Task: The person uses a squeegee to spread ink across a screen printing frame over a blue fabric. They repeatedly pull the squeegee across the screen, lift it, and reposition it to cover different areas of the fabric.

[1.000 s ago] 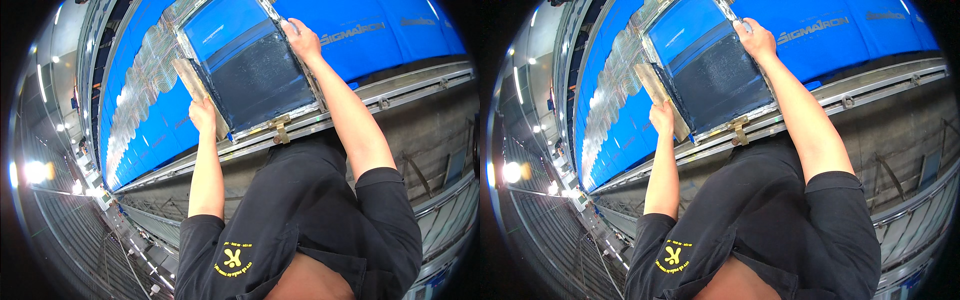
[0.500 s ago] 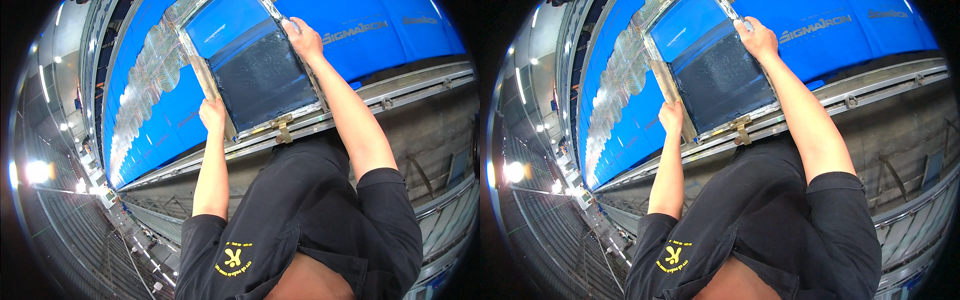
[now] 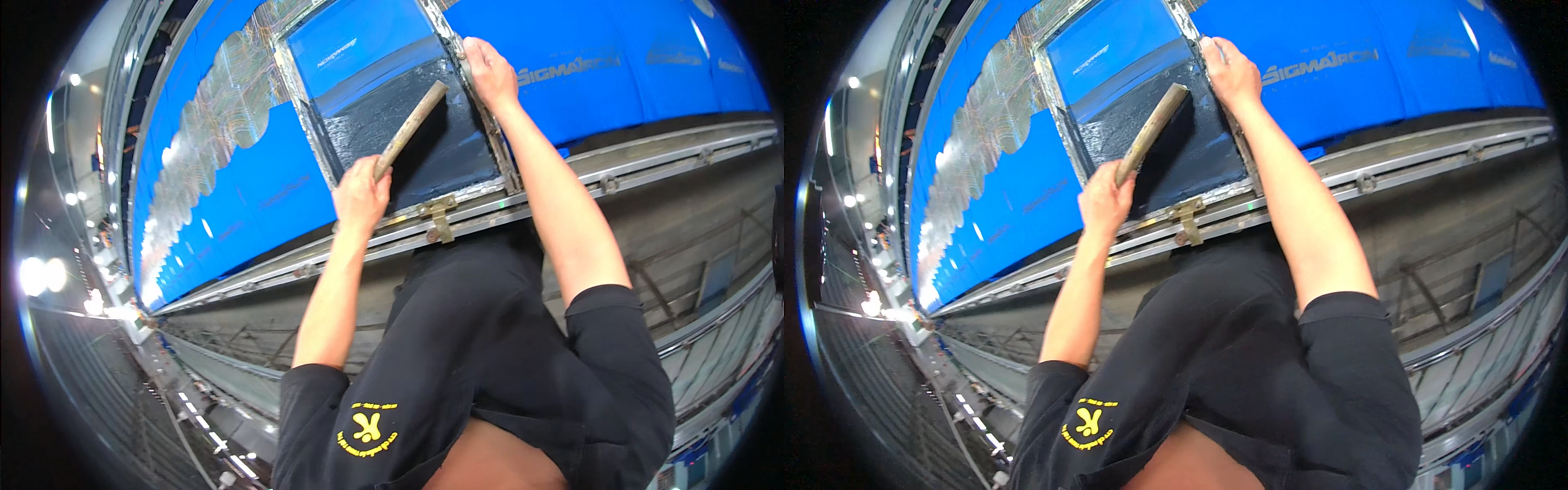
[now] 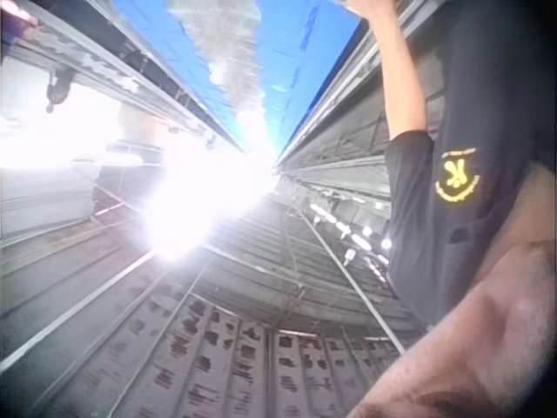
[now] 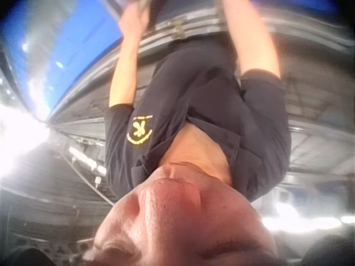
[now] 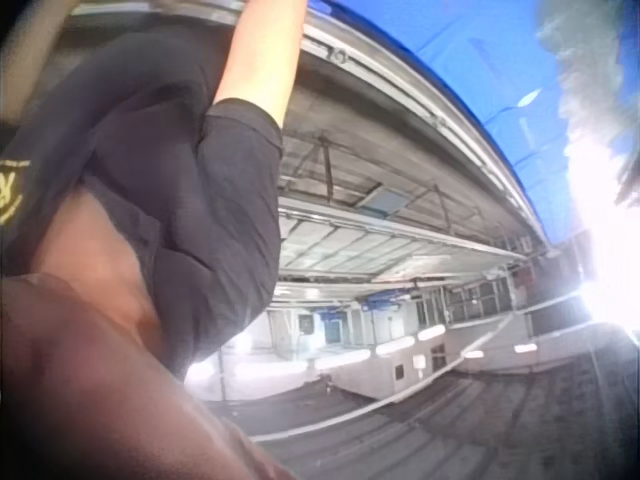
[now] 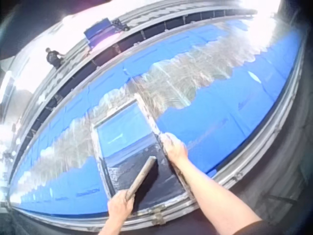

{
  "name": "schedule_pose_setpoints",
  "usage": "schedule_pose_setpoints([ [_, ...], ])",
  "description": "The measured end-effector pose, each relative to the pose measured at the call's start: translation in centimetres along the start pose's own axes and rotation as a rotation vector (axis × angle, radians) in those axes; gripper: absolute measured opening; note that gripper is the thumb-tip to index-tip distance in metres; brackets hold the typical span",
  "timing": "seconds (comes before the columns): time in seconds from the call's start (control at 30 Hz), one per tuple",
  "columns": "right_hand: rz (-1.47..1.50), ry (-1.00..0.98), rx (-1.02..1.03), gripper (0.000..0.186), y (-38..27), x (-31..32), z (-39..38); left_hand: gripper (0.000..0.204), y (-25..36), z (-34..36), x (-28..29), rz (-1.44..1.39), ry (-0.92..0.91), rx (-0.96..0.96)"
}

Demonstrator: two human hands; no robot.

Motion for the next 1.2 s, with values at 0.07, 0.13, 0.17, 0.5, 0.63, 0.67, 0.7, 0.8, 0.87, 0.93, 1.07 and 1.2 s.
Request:
schedule_pose_setpoints([
  [0.07, 0.022, -0.028, -0.021, 0.069, -1.0, -0.2, -0.8, 0.028, -0.9, 1.8, 1.1, 0.008, 0.007, -0.038],
  [0.13, 0.032, -0.050, -0.039, 0.070, -0.9, -0.2, -1.2, 0.029, -1.5, 4.3, 2.8, -0.008, -0.014, -0.079],
  [0.17, 0.042, -0.056, -0.036, 0.070, 0.2, -0.3, -0.8, 0.029, -1.9, 6.0, 3.4, -0.014, -0.016, -0.123],
  [0.5, 0.232, -0.128, -0.190, 0.065, -0.2, -0.3, -0.7, 0.031, -6.7, 16.2, 2.6, -0.017, -0.038, -0.259],
  [0.63, 0.211, -0.110, -0.226, 0.065, -1.1, -0.3, -1.2, 0.031, -8.3, 18.2, 0.0, -0.043, -0.126, -0.224],
  [0.67, 0.209, -0.097, -0.232, 0.063, -1.1, -0.3, -1.2, 0.031, -8.4, 18.4, -0.1, -0.057, -0.142, -0.221],
  [0.7, 0.206, -0.086, -0.239, 0.062, -1.2, -0.2, -1.2, 0.031, -8.5, 18.5, -0.1, -0.070, -0.159, -0.216],
  [0.8, 0.231, -0.099, -0.280, 0.050, -1.6, 0.0, -1.5, 0.035, -10.8, 18.5, 1.1, -0.080, -0.275, -0.130],
  [0.87, -0.044, -0.130, -0.058, 0.053, -3.7, 0.6, -0.2, 0.039, -13.3, 18.3, 2.5, 0.040, -0.308, -0.103],
  [0.93, -0.607, 0.154, 0.574, 0.059, -7.7, 1.0, -0.6, 0.043, -15.9, 18.0, 2.1, 0.119, -0.354, -0.070],
  [1.07, -0.685, -0.244, 0.911, 0.061, -16.4, -4.7, 0.5, 0.049, -16.4, 17.7, 1.6, 0.123, -0.341, -0.067],
  [1.2, -0.915, -0.563, 0.822, 0.050, -13.7, -9.0, 2.2, 0.053, -16.3, 16.4, 0.7, 0.139, -0.226, -0.051],
])
Point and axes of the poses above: each hand's wrist, its own z-axis towards the middle knuckle, its own x-axis out of the back of the hand, y = z × x, the point moved 7 cm from there along z, towards the middle knuckle
